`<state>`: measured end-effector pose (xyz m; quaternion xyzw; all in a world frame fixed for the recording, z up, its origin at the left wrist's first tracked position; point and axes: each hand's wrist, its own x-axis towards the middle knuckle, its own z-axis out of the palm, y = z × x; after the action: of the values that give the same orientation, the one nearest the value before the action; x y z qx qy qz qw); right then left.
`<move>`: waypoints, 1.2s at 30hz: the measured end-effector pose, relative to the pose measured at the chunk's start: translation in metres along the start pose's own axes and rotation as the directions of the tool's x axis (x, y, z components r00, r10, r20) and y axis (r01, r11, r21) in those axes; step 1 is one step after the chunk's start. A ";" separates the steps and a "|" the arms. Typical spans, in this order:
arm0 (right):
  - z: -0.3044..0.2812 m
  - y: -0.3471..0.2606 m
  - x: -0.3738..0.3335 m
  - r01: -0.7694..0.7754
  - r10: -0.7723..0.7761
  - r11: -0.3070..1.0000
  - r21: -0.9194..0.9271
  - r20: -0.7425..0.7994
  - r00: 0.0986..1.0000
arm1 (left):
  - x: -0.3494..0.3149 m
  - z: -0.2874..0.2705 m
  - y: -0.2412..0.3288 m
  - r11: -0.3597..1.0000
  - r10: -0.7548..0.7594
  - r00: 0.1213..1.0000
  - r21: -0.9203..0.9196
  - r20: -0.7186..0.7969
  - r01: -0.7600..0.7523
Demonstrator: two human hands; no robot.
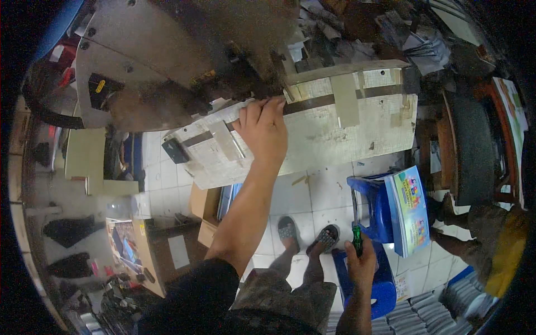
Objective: The person uses a screwdriver to remove a screw from a large binding machine, handles the screw, and then uses the screwdriver to work on a different part of the same machine.
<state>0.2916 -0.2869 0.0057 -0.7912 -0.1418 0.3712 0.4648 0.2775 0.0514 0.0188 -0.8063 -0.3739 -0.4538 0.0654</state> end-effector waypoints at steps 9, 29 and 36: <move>-0.006 0.016 0.009 -0.144 0.141 0.977 0.157 0.027 0.990 | 0.004 0.007 -0.003 0.997 0.022 0.999 0.071 -0.048 -0.018; 0.007 -0.009 0.025 0.133 -0.131 0.991 -0.030 0.054 0.990 | 0.001 0.009 -0.006 0.994 0.021 0.996 0.112 -0.082 -0.012; 0.080 -0.080 0.069 0.400 -0.404 0.906 0.140 0.002 0.915 | 0.001 0.010 -0.006 0.994 0.069 0.994 0.087 -0.089 -0.061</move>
<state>0.2911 -0.1550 0.0177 -0.7054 -0.2832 0.2887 0.5821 0.2804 0.0610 0.0125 -0.7930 -0.3627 -0.4717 0.1311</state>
